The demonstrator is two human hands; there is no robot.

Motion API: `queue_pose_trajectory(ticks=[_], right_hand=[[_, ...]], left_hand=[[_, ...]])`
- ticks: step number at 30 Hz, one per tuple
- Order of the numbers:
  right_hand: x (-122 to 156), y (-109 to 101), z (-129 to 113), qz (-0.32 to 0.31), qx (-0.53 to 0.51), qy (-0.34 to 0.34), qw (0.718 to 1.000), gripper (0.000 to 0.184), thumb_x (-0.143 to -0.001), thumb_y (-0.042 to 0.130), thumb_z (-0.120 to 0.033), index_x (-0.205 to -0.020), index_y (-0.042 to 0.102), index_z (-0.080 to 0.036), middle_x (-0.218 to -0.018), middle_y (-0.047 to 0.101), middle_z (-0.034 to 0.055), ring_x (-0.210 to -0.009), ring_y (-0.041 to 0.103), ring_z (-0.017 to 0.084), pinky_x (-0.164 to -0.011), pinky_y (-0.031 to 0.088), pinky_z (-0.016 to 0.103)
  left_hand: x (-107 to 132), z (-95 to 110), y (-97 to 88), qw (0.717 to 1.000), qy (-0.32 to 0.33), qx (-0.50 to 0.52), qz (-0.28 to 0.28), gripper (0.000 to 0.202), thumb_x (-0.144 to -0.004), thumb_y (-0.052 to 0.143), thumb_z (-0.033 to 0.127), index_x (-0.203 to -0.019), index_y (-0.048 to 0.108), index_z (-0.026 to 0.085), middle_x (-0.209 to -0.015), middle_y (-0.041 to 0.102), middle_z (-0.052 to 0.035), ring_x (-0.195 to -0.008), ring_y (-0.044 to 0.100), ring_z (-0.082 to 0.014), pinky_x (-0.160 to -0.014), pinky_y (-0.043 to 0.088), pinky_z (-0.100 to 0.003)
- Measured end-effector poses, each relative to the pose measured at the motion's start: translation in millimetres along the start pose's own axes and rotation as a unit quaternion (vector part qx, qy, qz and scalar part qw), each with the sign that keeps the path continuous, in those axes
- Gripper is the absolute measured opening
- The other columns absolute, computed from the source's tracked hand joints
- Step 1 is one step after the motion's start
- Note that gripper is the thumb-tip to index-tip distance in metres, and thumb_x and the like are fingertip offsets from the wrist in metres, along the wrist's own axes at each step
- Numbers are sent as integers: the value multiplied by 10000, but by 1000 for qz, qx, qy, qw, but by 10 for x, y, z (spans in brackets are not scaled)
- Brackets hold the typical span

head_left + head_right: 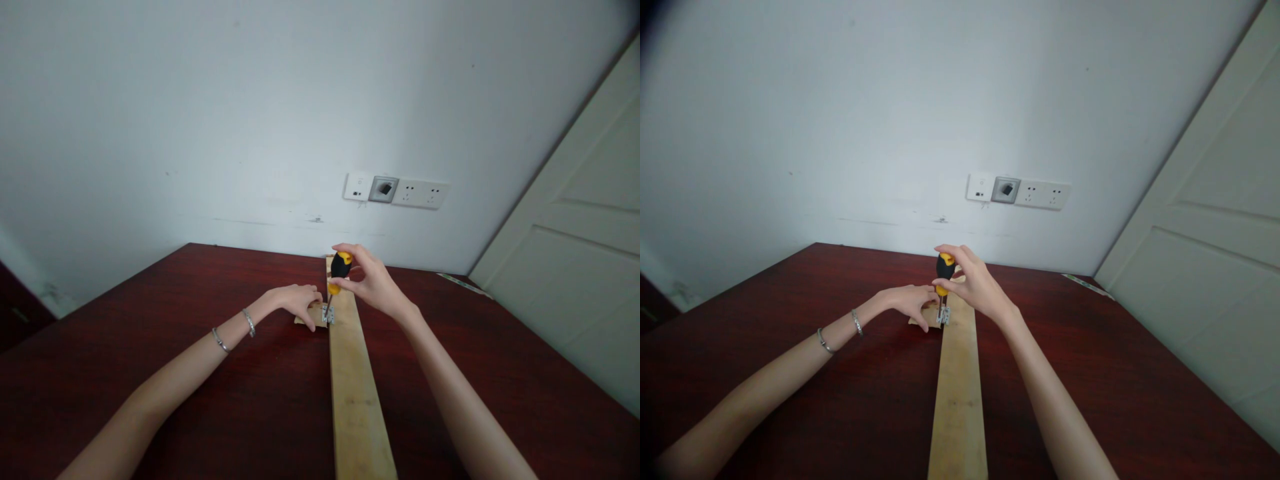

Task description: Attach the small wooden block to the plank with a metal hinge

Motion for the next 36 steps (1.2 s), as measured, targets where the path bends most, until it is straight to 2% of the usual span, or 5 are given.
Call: queue_pose_trajectory(ticks=[5, 12, 19, 28, 36], right_hand=[[4, 46, 11, 24, -3, 6, 1000, 533, -852, 593, -235, -1344, 413, -332, -1206, 499, 69, -974, 563, 181, -718, 602, 315], [-10, 76, 37, 24, 12, -20, 999, 467, -852, 576, -201, -1295, 479, -313, -1183, 542, 63, -919, 562, 174, -718, 578, 316], [1, 46, -6, 3, 11, -23, 1000, 610, -828, 494, -95, -1397, 391, -290, -1079, 521, 68, -928, 538, 181, -787, 554, 353], [12, 106, 33, 24, -15, 3, 1000, 504, -840, 602, -268, -1319, 458, -329, -1107, 457, 64, -901, 541, 178, -710, 592, 336], [3, 64, -30, 28, 1, -20, 999, 411, -894, 535, -281, -1302, 509, -322, -1053, 512, 64, -954, 552, 194, -812, 568, 376]], left_hand=[[3, 20, -13, 1000, -7, -3, 2, 766, -579, 673, 703, -1160, 541, 221, -1170, 542, -85, -967, 564, -265, -801, 437, -337], [-7, 12, -2, 1000, -4, -5, 4, 769, -578, 684, 694, -1166, 541, 220, -1191, 539, -85, -956, 572, -252, -796, 444, -327], [3, 24, -27, 1000, -3, 1, 5, 756, -587, 688, 689, -1158, 550, 214, -1147, 559, -76, -939, 577, -251, -771, 454, -314], [11, 46, -52, 1000, -2, 6, 2, 702, -600, 683, 677, -1122, 576, 220, -1137, 571, -75, -936, 583, -260, -764, 456, -326], [7, 37, -42, 1000, -4, 6, 1, 695, -606, 683, 674, -1122, 571, 221, -1148, 572, -80, -955, 582, -269, -764, 462, -331]])
Point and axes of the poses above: each hand's wrist, its own x-axis away from the middle knuckle, its own y-axis out of the palm, z = x × y, the point moved 3 cm from there along -x, towards the middle knuckle
